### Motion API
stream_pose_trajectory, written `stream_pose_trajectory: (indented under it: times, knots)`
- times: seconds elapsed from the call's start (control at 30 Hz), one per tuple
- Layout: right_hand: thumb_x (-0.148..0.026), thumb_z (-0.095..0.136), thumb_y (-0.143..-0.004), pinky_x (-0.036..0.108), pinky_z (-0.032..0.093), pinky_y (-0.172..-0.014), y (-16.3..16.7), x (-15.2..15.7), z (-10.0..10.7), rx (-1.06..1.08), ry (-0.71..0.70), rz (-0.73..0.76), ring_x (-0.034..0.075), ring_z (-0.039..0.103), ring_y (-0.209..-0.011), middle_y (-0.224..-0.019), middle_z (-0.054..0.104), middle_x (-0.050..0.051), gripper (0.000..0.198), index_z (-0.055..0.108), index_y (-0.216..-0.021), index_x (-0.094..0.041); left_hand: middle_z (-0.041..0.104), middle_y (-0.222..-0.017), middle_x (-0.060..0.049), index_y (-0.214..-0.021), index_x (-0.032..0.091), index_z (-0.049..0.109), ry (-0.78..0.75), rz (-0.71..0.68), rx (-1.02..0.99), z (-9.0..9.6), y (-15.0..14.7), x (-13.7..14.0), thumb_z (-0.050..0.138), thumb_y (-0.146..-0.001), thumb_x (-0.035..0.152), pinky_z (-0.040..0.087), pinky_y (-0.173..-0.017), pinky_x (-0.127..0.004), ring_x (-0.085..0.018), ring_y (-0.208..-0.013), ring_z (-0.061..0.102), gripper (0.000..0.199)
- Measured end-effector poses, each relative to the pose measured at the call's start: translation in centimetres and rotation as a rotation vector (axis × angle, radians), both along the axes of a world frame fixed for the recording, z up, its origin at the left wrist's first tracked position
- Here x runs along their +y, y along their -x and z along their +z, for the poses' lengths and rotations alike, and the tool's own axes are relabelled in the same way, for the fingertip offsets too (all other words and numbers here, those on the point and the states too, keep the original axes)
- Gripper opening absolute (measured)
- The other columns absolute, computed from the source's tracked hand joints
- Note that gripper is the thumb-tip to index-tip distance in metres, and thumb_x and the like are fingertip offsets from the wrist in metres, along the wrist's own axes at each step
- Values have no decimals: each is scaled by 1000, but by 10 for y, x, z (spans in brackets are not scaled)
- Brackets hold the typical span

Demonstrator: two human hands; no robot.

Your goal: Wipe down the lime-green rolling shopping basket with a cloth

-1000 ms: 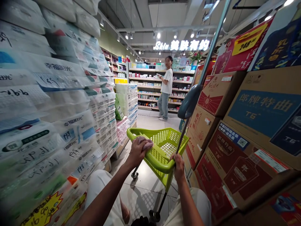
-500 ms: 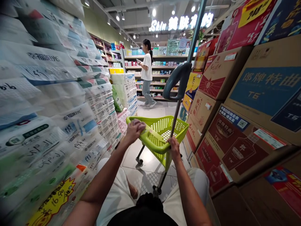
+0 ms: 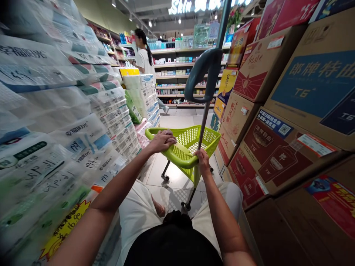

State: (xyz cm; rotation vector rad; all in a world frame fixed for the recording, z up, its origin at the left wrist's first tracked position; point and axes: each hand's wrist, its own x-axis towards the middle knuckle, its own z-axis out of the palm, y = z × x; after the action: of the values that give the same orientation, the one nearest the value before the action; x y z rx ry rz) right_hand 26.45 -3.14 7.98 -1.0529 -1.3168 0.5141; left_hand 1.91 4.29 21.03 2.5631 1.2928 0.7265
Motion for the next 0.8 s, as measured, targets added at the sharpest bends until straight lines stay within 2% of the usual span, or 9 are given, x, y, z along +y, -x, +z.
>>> stream_pose_trajectory:
  times: [0.07, 0.2, 0.23, 0.3, 0.43, 0.5, 0.57, 0.7, 0.8]
  knots:
    - [-80, 38, -94, 35, 45, -69, -2, -1, 1, 39, 7, -13, 22, 54, -77, -70, 53, 3, 64, 59, -70, -24, 68, -126, -7, -104, 27, 82, 29, -4, 27, 4, -1, 5, 62, -92, 44, 38, -115, -53, -31, -117, 56, 29]
    - [-83, 42, -91, 35, 45, -70, -4, 0, 2, 48, 22, 2, 22, 54, -78, -72, 56, 4, 65, 60, -71, -24, 71, -115, -11, -99, 20, 81, 39, 212, 29, 11, 9, 26, 66, -88, 43, 42, -110, -50, -31, -109, 59, 30]
    - [-83, 42, -91, 35, 46, -70, -4, 0, 2, 49, 22, 3, 22, 54, -78, -72, 56, 4, 64, 60, -71, -24, 71, -114, -11, -96, 19, 81, 34, 230, 43, 12, 9, 27, 65, -89, 42, 41, -110, -51, -31, -108, 59, 29]
    - [-83, 42, -91, 35, 46, -70, -3, 1, 1, 59, 15, -7, 22, 54, -78, -71, 56, 4, 64, 59, -71, -24, 72, -116, -11, -93, 21, 81, 28, 152, 81, 14, 4, 21, 60, -91, 39, 39, -111, -52, -31, -110, 58, 27]
    - [-81, 42, -92, 36, 46, -71, -5, 1, 1, 79, -1, -27, 22, 54, -78, -71, 56, 4, 63, 59, -69, -24, 71, -127, -3, -105, 30, 82, 34, -218, 153, 16, -11, -8, 53, -97, 37, 33, -117, -48, -27, -124, 56, 31]
    - [-81, 42, -92, 37, 46, -72, -8, -1, 2, 78, 2, -18, 22, 54, -78, -72, 56, 4, 63, 59, -69, -24, 69, -132, -1, -112, 32, 81, 30, -287, 154, 17, -10, -12, 51, -99, 38, 32, -118, -46, -26, -127, 56, 33]
    - [-81, 42, -91, 37, 46, -72, -13, -2, 3, 69, 16, 1, 22, 54, -78, -73, 57, 4, 63, 60, -70, -24, 68, -134, -3, -113, 29, 81, 29, -189, 120, 17, -1, -4, 52, -99, 40, 32, -119, -47, -27, -125, 57, 34]
    - [-80, 44, -91, 37, 45, -71, -19, -2, 6, 84, 33, 55, 22, 55, -78, -74, 58, 5, 61, 60, -70, -24, 69, -129, -8, -105, 22, 81, 22, 130, 27, 15, 19, 17, 54, -98, 39, 38, -117, -49, -27, -116, 60, 33]
    - [-79, 45, -92, 38, 46, -72, -19, -4, 9, 121, 21, 100, 22, 56, -77, -74, 58, 4, 60, 58, -71, -24, 69, -130, -9, -109, 22, 81, -25, 148, 4, 10, 18, 3, 55, -98, 37, 39, -115, -51, -29, -116, 58, 32]
